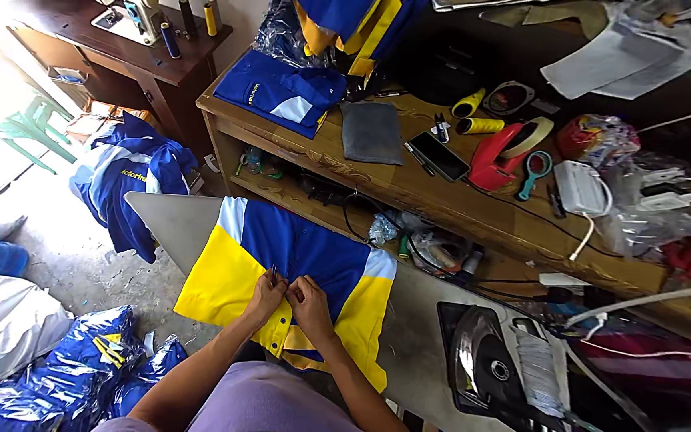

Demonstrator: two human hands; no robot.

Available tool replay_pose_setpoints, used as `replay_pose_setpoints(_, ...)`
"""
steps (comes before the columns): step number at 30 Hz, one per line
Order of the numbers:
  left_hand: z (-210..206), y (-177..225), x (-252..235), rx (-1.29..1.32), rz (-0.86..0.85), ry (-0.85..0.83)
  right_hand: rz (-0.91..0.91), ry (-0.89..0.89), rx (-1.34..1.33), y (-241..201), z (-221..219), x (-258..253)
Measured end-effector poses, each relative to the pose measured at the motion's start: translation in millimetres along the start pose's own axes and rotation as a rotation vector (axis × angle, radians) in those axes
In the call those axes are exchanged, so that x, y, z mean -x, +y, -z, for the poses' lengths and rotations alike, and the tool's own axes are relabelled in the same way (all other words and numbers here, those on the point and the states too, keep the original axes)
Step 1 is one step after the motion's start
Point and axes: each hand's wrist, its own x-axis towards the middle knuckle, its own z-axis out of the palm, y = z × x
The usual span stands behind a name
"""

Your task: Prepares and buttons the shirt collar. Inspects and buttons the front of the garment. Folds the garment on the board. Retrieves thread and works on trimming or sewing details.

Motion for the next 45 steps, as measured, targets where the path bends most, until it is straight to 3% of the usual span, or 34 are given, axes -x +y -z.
replay_pose_setpoints(5,0.8,-0.5,0.8,0.160,0.037,-0.044,-0.187,-0.045,-0.369,13.8,1.3,-3.2)
replay_pose_setpoints(10,-0.3,-5.0,-2.8,0.167,0.011,-0.037,-0.287,-0.143,-0.539,32.7,-2.5,-3.8)
replay_pose_setpoints(16,-2.5,-1.7,-5.0,0.074,-0.081,-0.034,-0.248,-0.194,-0.709,45.9,-4.1,-1.3)
replay_pose_setpoints(19,-1.3,4.2,-8.9,-0.018,-0.128,-0.054,-0.259,-0.186,-0.660,43.9,-5.3,-1.1)
replay_pose_setpoints(25,4.4,-2.2,-11.3,-0.037,-0.090,-0.048,-0.319,-0.237,-0.226,22.7,-3.8,-11.3)
replay_pose_setpoints(28,5.4,-7.8,-12.2,-0.021,-0.088,-0.046,-0.321,-0.251,-0.161,19.5,-4.9,-13.2)
replay_pose_setpoints(34,0.9,1.2,-15.7,-0.114,-0.213,-0.060,-0.243,-0.334,-0.678,44.7,4.6,-13.2)
replay_pose_setpoints(39,-2.6,0.7,-19.8,-0.160,-0.221,-0.052,-0.284,-0.250,-0.561,41.7,-1.1,-14.9)
replay_pose_setpoints(45,-7.9,0.4,-21.7,-0.192,-0.246,-0.062,-0.462,-0.260,-0.883,53.4,2.2,-15.5)
